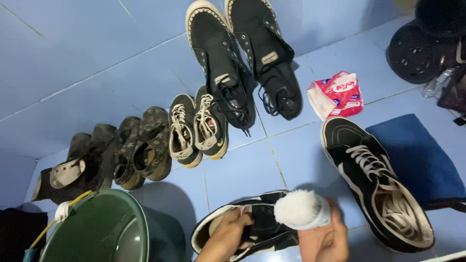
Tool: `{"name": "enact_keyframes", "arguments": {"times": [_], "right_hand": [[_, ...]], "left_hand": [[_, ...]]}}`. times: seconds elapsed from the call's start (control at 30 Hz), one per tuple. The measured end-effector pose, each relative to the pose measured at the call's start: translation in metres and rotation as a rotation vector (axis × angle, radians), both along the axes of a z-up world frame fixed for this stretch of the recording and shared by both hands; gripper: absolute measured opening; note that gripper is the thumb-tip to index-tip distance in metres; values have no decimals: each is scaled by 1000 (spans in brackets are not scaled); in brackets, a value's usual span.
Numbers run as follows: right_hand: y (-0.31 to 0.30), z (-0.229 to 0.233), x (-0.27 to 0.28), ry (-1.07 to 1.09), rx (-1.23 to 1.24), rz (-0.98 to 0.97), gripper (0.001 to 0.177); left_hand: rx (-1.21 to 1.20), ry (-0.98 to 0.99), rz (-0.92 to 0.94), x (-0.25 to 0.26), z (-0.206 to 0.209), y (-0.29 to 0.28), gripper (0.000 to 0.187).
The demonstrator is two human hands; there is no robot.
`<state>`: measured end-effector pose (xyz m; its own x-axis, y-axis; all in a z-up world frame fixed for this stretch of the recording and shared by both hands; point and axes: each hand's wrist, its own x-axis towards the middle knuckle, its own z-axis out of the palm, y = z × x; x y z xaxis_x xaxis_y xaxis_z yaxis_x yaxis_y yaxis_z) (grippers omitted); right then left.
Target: The person cleans a black sneaker using a white brush and water from a green bucket.
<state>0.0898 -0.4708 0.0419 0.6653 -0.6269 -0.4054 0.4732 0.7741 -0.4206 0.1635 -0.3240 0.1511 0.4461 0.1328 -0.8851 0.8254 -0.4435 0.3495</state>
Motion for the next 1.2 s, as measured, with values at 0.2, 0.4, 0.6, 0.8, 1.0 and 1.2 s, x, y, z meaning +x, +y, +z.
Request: {"name": "enact_keyframes", "arguments": {"times": [0.2, 0.4, 0.6, 0.8, 1.0, 1.2], "right_hand": [[-5, -4, 1, 49, 74, 7, 34], [-5, -5, 3, -121, -73, 95, 34], [-1, 7, 9, -143, -119, 119, 31], [-7, -5, -1, -11, -505, 258, 32], [13, 106, 15, -110, -1690, 293, 42], [2, 95, 28, 37, -1944, 558, 25]], "left_hand": [[-483, -81, 591, -18, -30, 28, 29], [-508, -128, 514, -40, -18, 40, 55], [119, 13, -415, -7, -104, 44, 70], [63, -267, -313, -33, -88, 54, 78], [77, -283, -144, -50, -101, 62, 77], [-352, -18, 862, -37, -71, 32, 60]]}}
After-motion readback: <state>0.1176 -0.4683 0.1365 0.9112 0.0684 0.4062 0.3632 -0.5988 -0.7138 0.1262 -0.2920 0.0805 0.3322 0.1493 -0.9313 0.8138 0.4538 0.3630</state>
